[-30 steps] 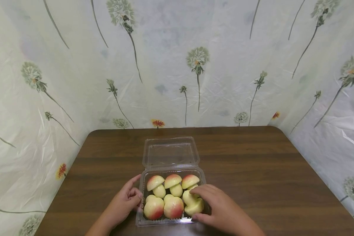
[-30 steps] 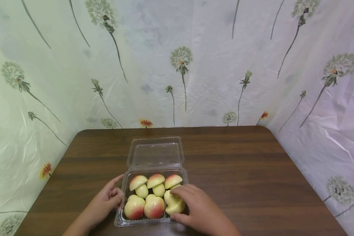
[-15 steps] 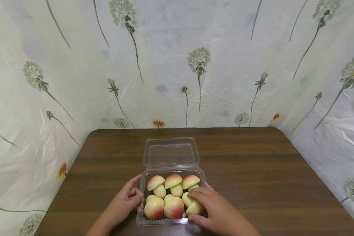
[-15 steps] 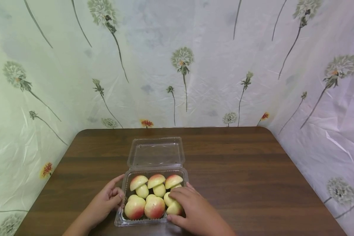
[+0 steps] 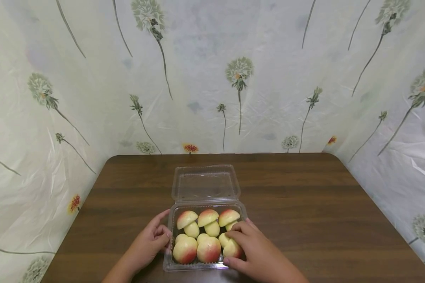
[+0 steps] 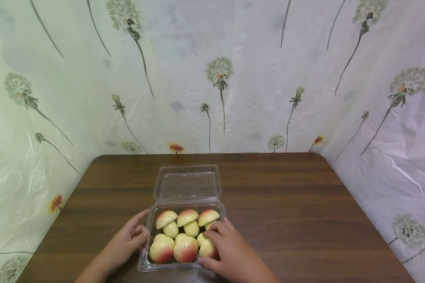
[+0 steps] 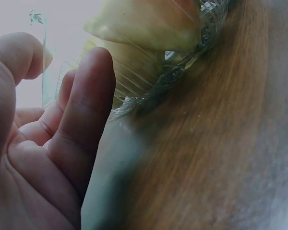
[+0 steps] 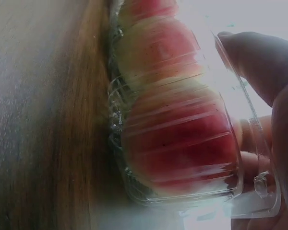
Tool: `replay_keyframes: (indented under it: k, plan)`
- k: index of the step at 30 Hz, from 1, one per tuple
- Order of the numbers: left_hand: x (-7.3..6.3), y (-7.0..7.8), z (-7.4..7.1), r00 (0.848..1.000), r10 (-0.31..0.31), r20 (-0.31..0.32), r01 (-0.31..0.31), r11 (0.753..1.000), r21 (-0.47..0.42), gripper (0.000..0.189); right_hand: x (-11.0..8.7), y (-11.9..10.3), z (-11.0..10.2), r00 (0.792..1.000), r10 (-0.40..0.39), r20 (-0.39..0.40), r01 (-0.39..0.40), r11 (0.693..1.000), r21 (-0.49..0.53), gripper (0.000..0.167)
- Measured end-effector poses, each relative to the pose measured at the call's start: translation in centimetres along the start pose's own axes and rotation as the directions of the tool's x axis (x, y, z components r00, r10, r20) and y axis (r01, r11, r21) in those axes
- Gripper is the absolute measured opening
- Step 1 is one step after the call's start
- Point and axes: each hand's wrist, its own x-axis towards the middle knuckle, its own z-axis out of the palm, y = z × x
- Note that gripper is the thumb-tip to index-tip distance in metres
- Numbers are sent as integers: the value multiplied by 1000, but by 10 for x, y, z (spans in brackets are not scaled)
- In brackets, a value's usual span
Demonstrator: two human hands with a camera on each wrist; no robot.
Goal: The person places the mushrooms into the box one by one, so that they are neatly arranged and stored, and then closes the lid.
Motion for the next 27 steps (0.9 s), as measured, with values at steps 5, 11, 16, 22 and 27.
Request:
replay_keyframes:
  k: [5,11,16,22,27]
  plan:
    - [0,-1,0,1000,-6,-4,6,1000,6,73,-1,1,2,1000,23,6,-23,1000,22,51]
    - [1,-2,-1,1000,-7,-4,7,1000,14,73,-3,2,-1,999,36,-30,-34,997,72,60]
    - [0,-3,1,1000,-12,-5,12,1000,9,73,-4,2,-5,997,36,-68,-28,993,118,58]
    - [-1,-2,1,1000,-21,-5,21,1000,20,73,-4,3,-5,996,22,-91,-12,994,106,53]
    - [-1,-1,0,1000,-22,-13,22,999,31,72,-4,5,-1,988,3,-157,15,993,114,51]
